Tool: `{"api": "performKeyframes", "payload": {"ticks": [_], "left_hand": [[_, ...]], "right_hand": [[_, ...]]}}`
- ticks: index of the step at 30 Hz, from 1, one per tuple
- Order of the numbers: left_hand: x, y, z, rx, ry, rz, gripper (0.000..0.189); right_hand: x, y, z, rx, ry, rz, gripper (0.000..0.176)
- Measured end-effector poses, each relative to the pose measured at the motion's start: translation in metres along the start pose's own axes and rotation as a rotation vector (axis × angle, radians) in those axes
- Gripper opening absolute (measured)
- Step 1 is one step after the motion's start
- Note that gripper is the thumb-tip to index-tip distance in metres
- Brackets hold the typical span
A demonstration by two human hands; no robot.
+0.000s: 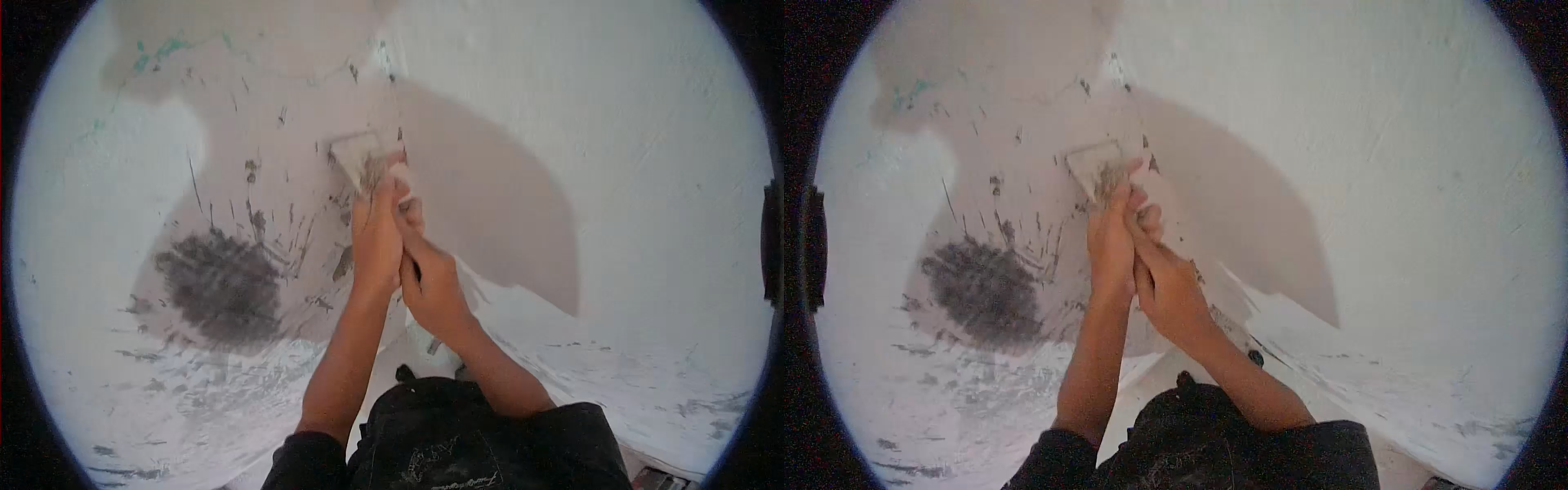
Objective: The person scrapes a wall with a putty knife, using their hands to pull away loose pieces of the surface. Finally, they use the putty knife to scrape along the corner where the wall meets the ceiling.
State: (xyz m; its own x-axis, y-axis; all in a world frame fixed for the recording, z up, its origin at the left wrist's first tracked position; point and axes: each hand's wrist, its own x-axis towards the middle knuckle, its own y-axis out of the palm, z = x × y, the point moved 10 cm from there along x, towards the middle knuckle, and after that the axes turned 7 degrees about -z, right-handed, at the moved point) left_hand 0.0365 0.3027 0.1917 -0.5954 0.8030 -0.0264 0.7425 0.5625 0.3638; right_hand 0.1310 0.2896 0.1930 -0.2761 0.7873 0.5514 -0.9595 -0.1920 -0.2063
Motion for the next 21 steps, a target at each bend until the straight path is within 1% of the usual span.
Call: {"api": "performKeyframes", "payload": {"ticks": [2, 3, 5, 6, 7, 8, 9, 11, 12, 14, 15, 17, 18, 19, 20, 21], "left_hand": [[0.013, 0.006, -0.005, 0.041, 0.012, 0.018, 0.035], [0.013, 0.0, 0.0, 0.087, -0.011, -0.001, 0.035], [0.008, 0.002, 0.002, 0.07, -0.019, 0.004, 0.036], [0.002, 0.003, -0.003, 0.04, 0.007, -0.035, 0.036], [-0.004, 0.002, -0.007, 0.012, 0.033, -0.071, 0.036], [-0.002, 0.005, -0.006, -0.113, 0.037, 0.07, 0.038], [0.007, 0.008, -0.004, -0.11, 0.042, 0.082, 0.038], [0.006, -0.001, -0.007, 0.035, -0.009, -0.128, 0.039], [0.0, -0.008, -0.002, 0.036, -0.023, -0.14, 0.039], [-0.001, 0.005, -0.012, 0.028, 0.018, 0.01, 0.043], [0.005, 0.008, -0.017, 0.025, 0.039, 0.021, 0.043], [0.016, 0.0, -0.011, 0.155, 0.018, -0.066, 0.046], [0.017, -0.003, -0.007, 0.162, -0.003, -0.08, 0.046], [0.022, 0.014, -0.012, 0.07, 0.027, 0.057, 0.047], [0.026, 0.035, -0.026, -0.034, 0.084, 0.202, 0.049], [0.02, 0.036, -0.032, -0.041, 0.098, 0.2, 0.049]], "right_hand": [[0.003, 0.002, 0.004, 0.044, -0.032, -0.021, 0.051], [0.002, 0.002, 0.001, 0.041, -0.018, -0.02, 0.051], [0.01, -0.004, 0.003, 0.053, -0.035, -0.053, 0.052], [0.006, -0.004, 0.003, 0.049, -0.049, -0.056, 0.052], [-0.001, -0.003, 0.01, 0.052, -0.11, -0.053, 0.052], [0.0, -0.003, 0.011, 0.054, -0.143, -0.061, 0.053], [0.001, -0.003, 0.011, 0.055, -0.176, -0.068, 0.053], [0.007, 0.005, -0.006, 0.035, 0.054, 0.048, 0.051], [0.008, 0.005, -0.005, 0.023, 0.066, 0.035, 0.05], [-0.004, 0.003, 0.003, 0.052, 0.054, 0.027, 0.05], [-0.003, 0.001, 0.005, 0.083, 0.046, 0.009, 0.05], [0.021, 0.001, 0.001, 0.041, -0.014, -0.033, 0.05], [0.021, 0.002, 0.0, -0.002, -0.034, -0.044, 0.051], [0.017, 0.003, 0.0, 0.001, -0.016, -0.031, 0.051], [0.025, -0.004, 0.003, 0.068, -0.024, -0.064, 0.051], [0.031, -0.011, 0.007, 0.136, -0.035, -0.1, 0.052]]}}
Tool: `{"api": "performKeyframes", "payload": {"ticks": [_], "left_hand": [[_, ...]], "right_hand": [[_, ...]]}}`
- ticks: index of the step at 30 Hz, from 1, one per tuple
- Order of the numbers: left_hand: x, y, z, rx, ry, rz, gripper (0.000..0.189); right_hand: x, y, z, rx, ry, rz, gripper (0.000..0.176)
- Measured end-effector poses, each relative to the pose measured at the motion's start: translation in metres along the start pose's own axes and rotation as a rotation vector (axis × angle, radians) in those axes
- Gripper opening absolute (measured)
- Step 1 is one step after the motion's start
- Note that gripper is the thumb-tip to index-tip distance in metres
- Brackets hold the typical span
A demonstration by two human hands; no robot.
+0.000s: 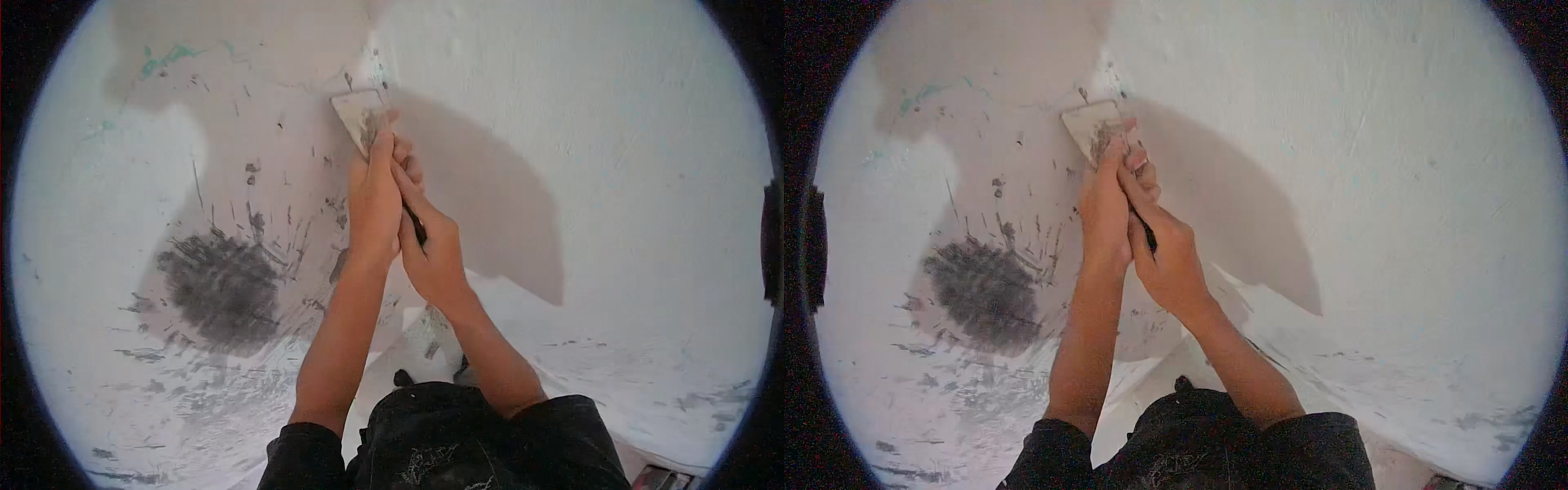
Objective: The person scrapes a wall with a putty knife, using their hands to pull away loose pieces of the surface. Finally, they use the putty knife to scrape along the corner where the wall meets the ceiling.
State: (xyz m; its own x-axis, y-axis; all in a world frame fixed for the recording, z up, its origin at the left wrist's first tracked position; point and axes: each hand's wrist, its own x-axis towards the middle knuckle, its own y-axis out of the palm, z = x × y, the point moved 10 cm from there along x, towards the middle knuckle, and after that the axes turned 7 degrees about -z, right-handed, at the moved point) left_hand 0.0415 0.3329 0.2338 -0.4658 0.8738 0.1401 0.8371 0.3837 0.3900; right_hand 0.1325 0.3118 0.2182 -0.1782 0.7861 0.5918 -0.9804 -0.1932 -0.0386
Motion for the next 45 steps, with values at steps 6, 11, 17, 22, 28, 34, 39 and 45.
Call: {"api": "performKeyframes", "payload": {"ticks": [6, 11, 17, 22, 28, 34, 39, 45], "left_hand": [[-0.067, -0.075, 0.069, -0.224, -0.291, -0.214, 0.045], [-0.16, -0.122, 0.164, -0.312, -0.643, -0.211, 0.045], [-0.228, -0.077, 0.197, -0.458, -0.934, -0.02, 0.051], [-0.201, -0.077, 0.158, 0.01, -0.412, 0.292, 0.051], [-0.196, -0.122, 0.188, -0.559, -0.742, -0.117, 0.045], [-0.211, -0.162, 0.176, -0.414, -0.615, -0.185, 0.038], [-0.214, -0.182, 0.172, -0.361, -0.578, -0.276, 0.027], [-0.197, -0.187, 0.166, -0.351, -0.485, -0.268, 0.022]], "right_hand": [[-0.08, -0.027, -0.009, -0.023, 0.259, 0.433, 0.049], [-0.142, -0.053, -0.002, 0.283, 0.381, 0.575, 0.055], [-0.111, -0.047, 0.039, 0.009, -0.198, 0.365, 0.018], [-0.089, -0.003, 0.039, 0.383, 0.071, 0.588, 0.013], [-0.017, -0.033, 0.094, 0.648, -0.259, 0.383, 0.055], [0.042, -0.028, 0.132, 0.781, -0.521, 0.321, 0.053], [0.073, -0.018, 0.172, 0.711, -0.636, 0.346, 0.055], [0.061, 0.012, 0.162, 0.545, -0.715, 0.294, 0.057]]}}
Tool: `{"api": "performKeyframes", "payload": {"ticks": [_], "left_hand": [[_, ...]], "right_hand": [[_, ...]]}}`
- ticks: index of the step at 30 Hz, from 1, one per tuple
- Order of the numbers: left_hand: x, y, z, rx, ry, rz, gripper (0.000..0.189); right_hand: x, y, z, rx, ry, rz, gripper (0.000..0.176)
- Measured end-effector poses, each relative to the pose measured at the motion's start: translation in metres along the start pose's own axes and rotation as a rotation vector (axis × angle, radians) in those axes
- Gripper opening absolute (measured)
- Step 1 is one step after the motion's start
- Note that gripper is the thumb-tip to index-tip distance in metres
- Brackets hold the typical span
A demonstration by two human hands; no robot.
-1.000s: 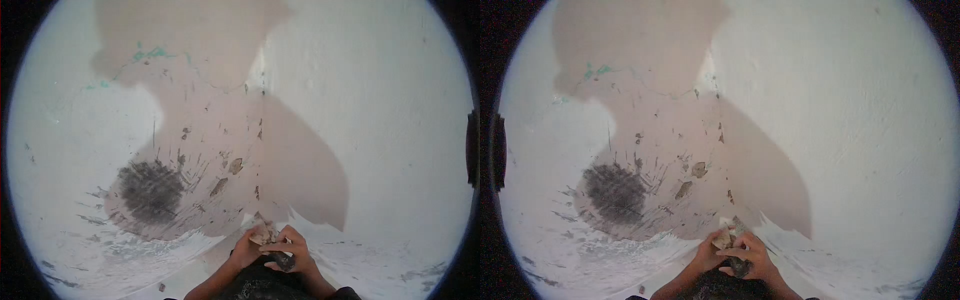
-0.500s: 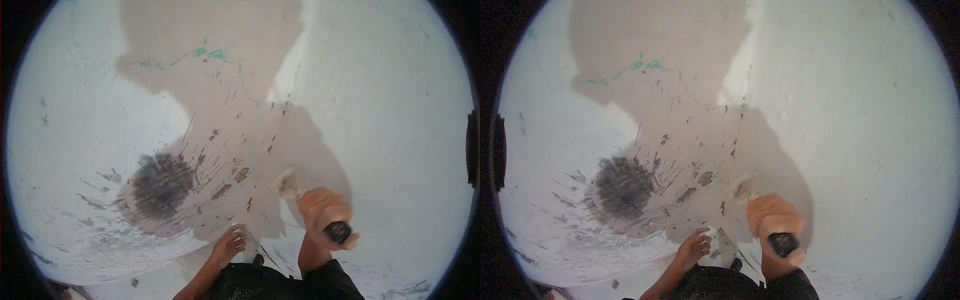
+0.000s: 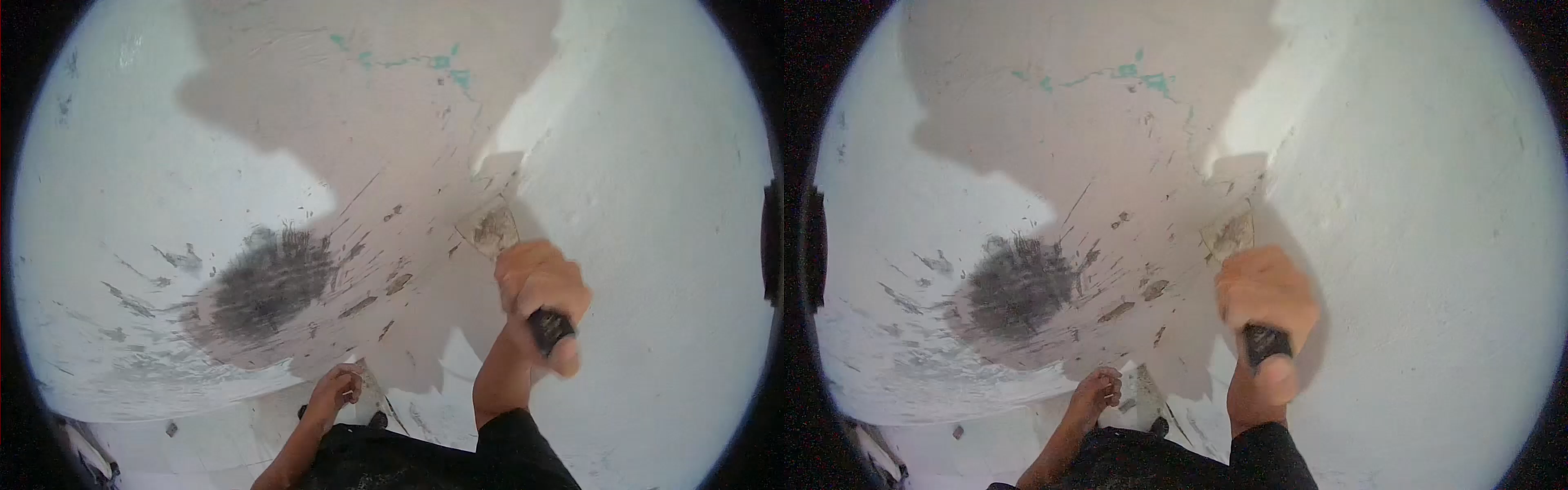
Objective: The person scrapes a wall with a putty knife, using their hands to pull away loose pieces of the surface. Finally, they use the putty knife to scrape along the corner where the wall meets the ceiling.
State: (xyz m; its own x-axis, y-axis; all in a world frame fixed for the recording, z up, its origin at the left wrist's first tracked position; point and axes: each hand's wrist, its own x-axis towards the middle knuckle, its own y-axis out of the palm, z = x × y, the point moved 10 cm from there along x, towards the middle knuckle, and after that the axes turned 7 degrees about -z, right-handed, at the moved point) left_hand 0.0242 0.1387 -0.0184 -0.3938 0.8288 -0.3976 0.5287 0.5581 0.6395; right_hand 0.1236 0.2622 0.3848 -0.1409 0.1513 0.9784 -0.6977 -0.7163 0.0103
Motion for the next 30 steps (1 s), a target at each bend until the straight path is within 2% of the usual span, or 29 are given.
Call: {"api": "performKeyframes", "payload": {"ticks": [1, 4, 6, 7, 9, 10, 11, 13, 15, 18, 20, 21, 22, 23, 25, 26, 27, 29, 30], "left_hand": [[0.003, -0.001, -0.001, 0.016, 0.022, 0.0, 0.022], [0.001, -0.001, -0.006, 0.063, 0.034, -0.006, 0.022], [0.004, -0.002, -0.006, 0.091, 0.034, -0.006, 0.022], [0.006, -0.005, -0.004, 0.101, 0.036, -0.004, 0.022], [0.007, -0.006, -0.005, 0.125, 0.029, 0.003, 0.023], [0.009, -0.003, -0.008, 0.132, 0.025, -0.011, 0.023], [0.007, -0.003, -0.009, 0.144, 0.013, -0.027, 0.023], [0.005, -0.001, -0.012, 0.203, 0.062, -0.016, 0.023], [0.006, 0.004, -0.019, 0.253, 0.12, -0.005, 0.023], [0.003, -0.003, -0.013, 0.156, 0.08, -0.02, 0.023], [-0.002, -0.001, -0.013, 0.179, 0.07, -0.034, 0.022], [-0.001, 0.0, -0.014, 0.181, 0.062, -0.053, 0.021], [-0.003, 0.001, -0.014, 0.126, 0.063, -0.038, 0.02], [-0.002, 0.0, -0.012, 0.138, 0.059, -0.041, 0.02], [0.0, -0.002, -0.014, 0.412, 0.121, -0.073, 0.021], [0.0, 0.001, -0.01, 0.264, 0.081, -0.075, 0.021], [0.002, 0.004, -0.009, 0.281, 0.081, -0.07, 0.021], [0.001, 0.003, -0.013, 0.301, 0.111, -0.072, 0.021], [0.004, -0.002, -0.007, 0.266, 0.013, -0.13, 0.022]], "right_hand": [[-0.006, 0.005, -0.001, -0.062, 0.002, -0.037, 0.057], [-0.007, 0.033, 0.012, 0.077, 0.024, 0.16, 0.061], [-0.026, 0.077, 0.025, 0.082, -0.002, 0.71, 0.046], [-0.029, 0.076, 0.022, 0.074, -0.001, 0.703, 0.046], [-0.033, 0.075, 0.003, -0.009, 0.037, 0.585, 0.034], [-0.033, 0.079, 0.005, 0.014, -0.024, 0.546, 0.046], [-0.03, 0.078, 0.011, 0.005, -0.019, 0.534, 0.046], [-0.032, 0.091, 0.017, -0.084, 0.042, 0.698, 0.041], [-0.035, 0.084, 0.004, -0.119, 0.012, 0.662, 0.038], [-0.05, 0.067, -0.014, -0.183, -0.021, 0.59, 0.032], [-0.052, 0.065, -0.03, -0.286, 0.026, 0.618, 0.033], [-0.05, 0.062, -0.024, -0.287, 0.013, 0.613, 0.033], [-0.048, 0.073, 0.001, -0.249, -0.032, 0.693, 0.031], [-0.055, 0.072, 0.004, -0.241, -0.088, 0.657, 0.031], [-0.066, 0.071, 0.012, -0.232, -0.2, 0.581, 0.03], [-0.066, 0.072, -0.003, -0.213, -0.108, 0.603, 0.031], [-0.064, 0.072, -0.013, -0.191, -0.023, 0.627, 0.031], [-0.059, 0.069, 0.004, -0.172, -0.013, 0.591, 0.032], [-0.056, 0.068, 0.009, -0.144, -0.008, 0.578, 0.032]]}}
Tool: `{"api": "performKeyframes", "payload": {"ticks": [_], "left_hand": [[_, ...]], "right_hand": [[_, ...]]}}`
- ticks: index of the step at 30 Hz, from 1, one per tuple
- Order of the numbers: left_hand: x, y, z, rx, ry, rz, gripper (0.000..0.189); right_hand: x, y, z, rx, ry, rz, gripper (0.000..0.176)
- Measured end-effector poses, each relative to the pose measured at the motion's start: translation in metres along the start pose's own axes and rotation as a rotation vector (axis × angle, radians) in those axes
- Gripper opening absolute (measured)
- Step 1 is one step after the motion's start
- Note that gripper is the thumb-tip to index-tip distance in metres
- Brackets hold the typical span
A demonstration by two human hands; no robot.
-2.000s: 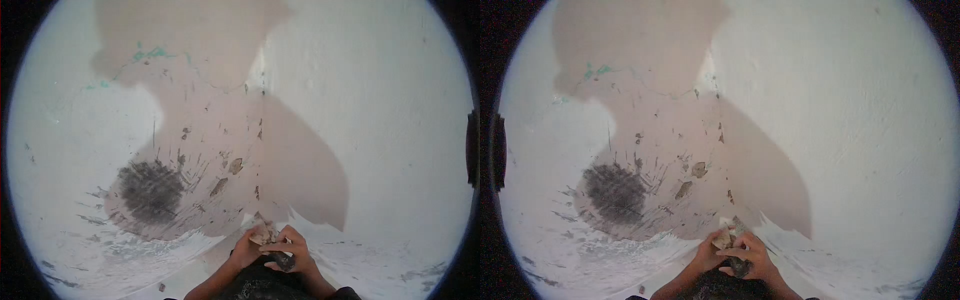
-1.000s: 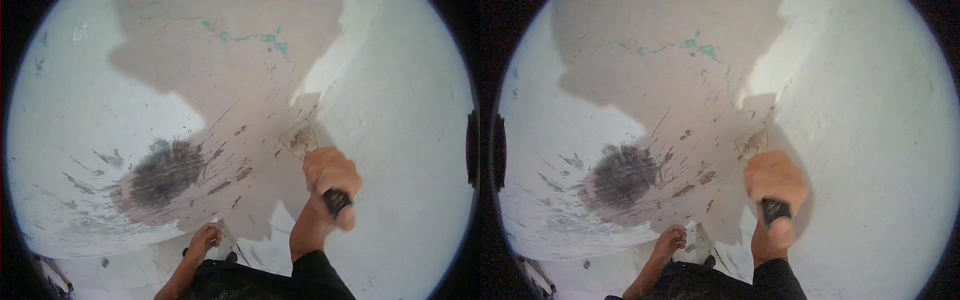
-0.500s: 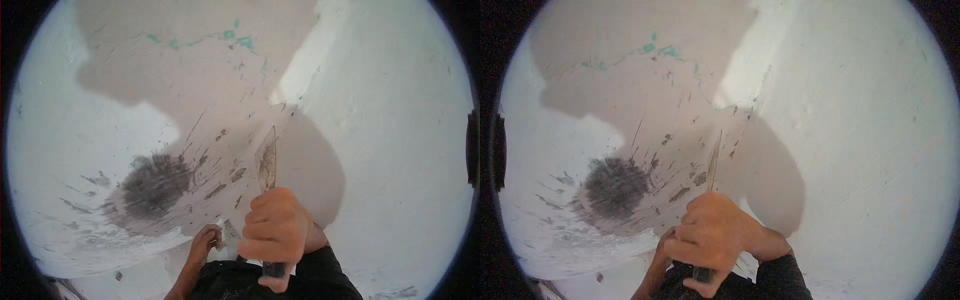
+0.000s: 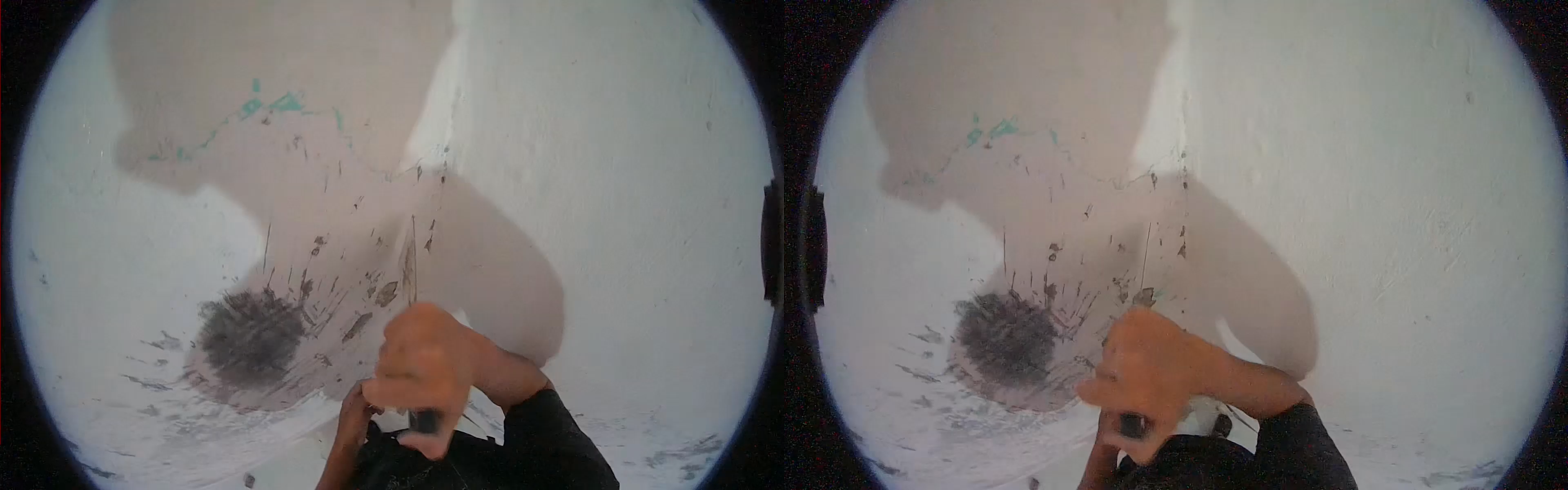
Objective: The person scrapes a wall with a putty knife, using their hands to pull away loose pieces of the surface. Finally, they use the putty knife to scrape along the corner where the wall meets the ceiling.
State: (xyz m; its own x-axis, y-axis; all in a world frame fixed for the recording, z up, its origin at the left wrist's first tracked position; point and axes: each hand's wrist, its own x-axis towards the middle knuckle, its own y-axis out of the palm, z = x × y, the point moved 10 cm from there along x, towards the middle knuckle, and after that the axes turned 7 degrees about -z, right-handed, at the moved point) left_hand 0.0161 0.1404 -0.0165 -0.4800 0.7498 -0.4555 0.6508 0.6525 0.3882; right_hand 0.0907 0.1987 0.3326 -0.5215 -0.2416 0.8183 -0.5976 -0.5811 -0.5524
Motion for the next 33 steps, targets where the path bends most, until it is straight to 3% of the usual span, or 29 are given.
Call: {"api": "performKeyframes", "payload": {"ticks": [1, 3, 5, 9, 10, 11, 13, 14, 15, 17, 18, 20, 21, 23, 24, 25, 26, 27, 28, 29, 30, 32, 33], "left_hand": [[-0.009, 0.012, -0.026, 0.073, 0.164, -0.067, 0.026], [0.004, 0.0, -0.001, 0.003, 0.077, 0.103, 0.03], [0.008, -0.003, 0.005, -0.018, 0.1, 0.085, 0.031], [-0.006, -0.003, -0.003, -0.063, 0.194, 0.135, 0.035], [-0.018, 0.01, -0.03, 0.16, 0.232, -0.01, 0.047], [-0.014, 0.008, -0.024, 0.174, 0.231, -0.007, 0.047], [-0.013, 0.001, -0.033, 0.477, 0.535, -0.065, 0.063], [-0.033, 0.025, -0.056, 0.719, 0.745, -0.032, 0.075], [-0.041, 0.035, -0.069, 0.729, 0.742, -0.031, 0.075], [-0.073, 0.09, -0.088, 1.146, 1.135, 0.166, 0.075], [-0.067, 0.096, -0.093, 1.156, 1.128, 0.163, 0.075], [-0.069, 0.126, -0.081, 1.208, 1.227, 0.501, 0.06], [-0.057, 0.126, -0.082, 1.223, 1.211, 0.496, 0.06], [-0.044, 0.129, -0.074, 1.262, 1.189, 0.729, 0.045], [-0.04, 0.135, -0.084, 1.275, 1.169, 0.727, 0.045], [-0.048, 0.147, -0.1, 1.358, 1.343, 0.697, 0.045], [-0.056, 0.16, -0.113, 1.436, 1.523, 0.667, 0.044], [-0.055, 0.171, -0.124, 1.448, 1.509, 0.673, 0.044], [-0.06, 0.183, -0.135, 1.517, 1.626, 0.625, 0.047], [-0.066, 0.193, -0.142, 1.583, 1.744, 0.574, 0.05], [-0.066, 0.201, -0.148, 1.592, 1.731, 0.579, 0.05], [-0.077, 0.217, -0.156, 1.69, 1.958, 0.466, 0.05], [-0.076, 0.224, -0.161, 1.701, 1.948, 0.472, 0.05]], "right_hand": [[-0.002, -0.003, -0.008, -0.007, -0.004, -0.015, 0.032], [-0.012, 0.003, -0.024, 0.033, 0.005, 0.037, 0.033], [-0.014, 0.008, -0.02, -0.066, 0.004, 0.011, 0.033], [-0.046, 0.028, -0.009, 0.119, 0.084, 0.03, 0.031], [-0.058, 0.037, -0.001, 0.192, 0.115, 0.052, 0.032], [-0.069, 0.045, 0.006, 0.187, 0.116, 0.04, 0.032], [-0.096, 0.054, 0.013, 0.293, 0.183, -0.077, 0.03], [-0.111, 0.061, 0.019, 0.294, 0.185, -0.087, 0.03], [-0.129, 0.061, 0.015, 0.388, 0.288, -0.186, 0.026], [-0.153, 0.06, 0.018, 0.489, 0.39, -0.293, 0.024], [-0.163, 0.056, 0.019, 0.626, 0.438, -0.401, 0.026], [-0.171, 0.045, 0.022, 0.812, 0.452, -0.571, 0.037], [-0.17, 0.042, 0.025, 0.828, 0.454, -0.58, 0.037], [-0.172, 0.033, 0.031, 0.642, 0.464, -0.552, 0.035], [-0.18, 0.035, 0.032, 0.556, 0.498, -0.496, 0.03], [-0.181, 0.03, 0.033, 0.571, 0.503, -0.509, 0.03], [-0.181, 0.023, 0.03, 0.393, 0.596, -0.482, 0.025], [-0.183, 0.017, 0.025, 0.214, 0.686, -0.448, 0.029], [-0.182, 0.014, 0.024, 0.226, 0.691, -0.457, 0.029], [-0.192, 0.014, 0.012, 0.162, 0.846, -0.462, 0.039], [-0.203, 0.013, 0.001, 0.096, 1.0, -0.461, 0.056], [-0.206, 0.015, -0.011, 0.095, 1.083, -0.434, 0.063], [-0.21, 0.018, -0.019, 0.084, 1.16, -0.4, 0.072]]}}
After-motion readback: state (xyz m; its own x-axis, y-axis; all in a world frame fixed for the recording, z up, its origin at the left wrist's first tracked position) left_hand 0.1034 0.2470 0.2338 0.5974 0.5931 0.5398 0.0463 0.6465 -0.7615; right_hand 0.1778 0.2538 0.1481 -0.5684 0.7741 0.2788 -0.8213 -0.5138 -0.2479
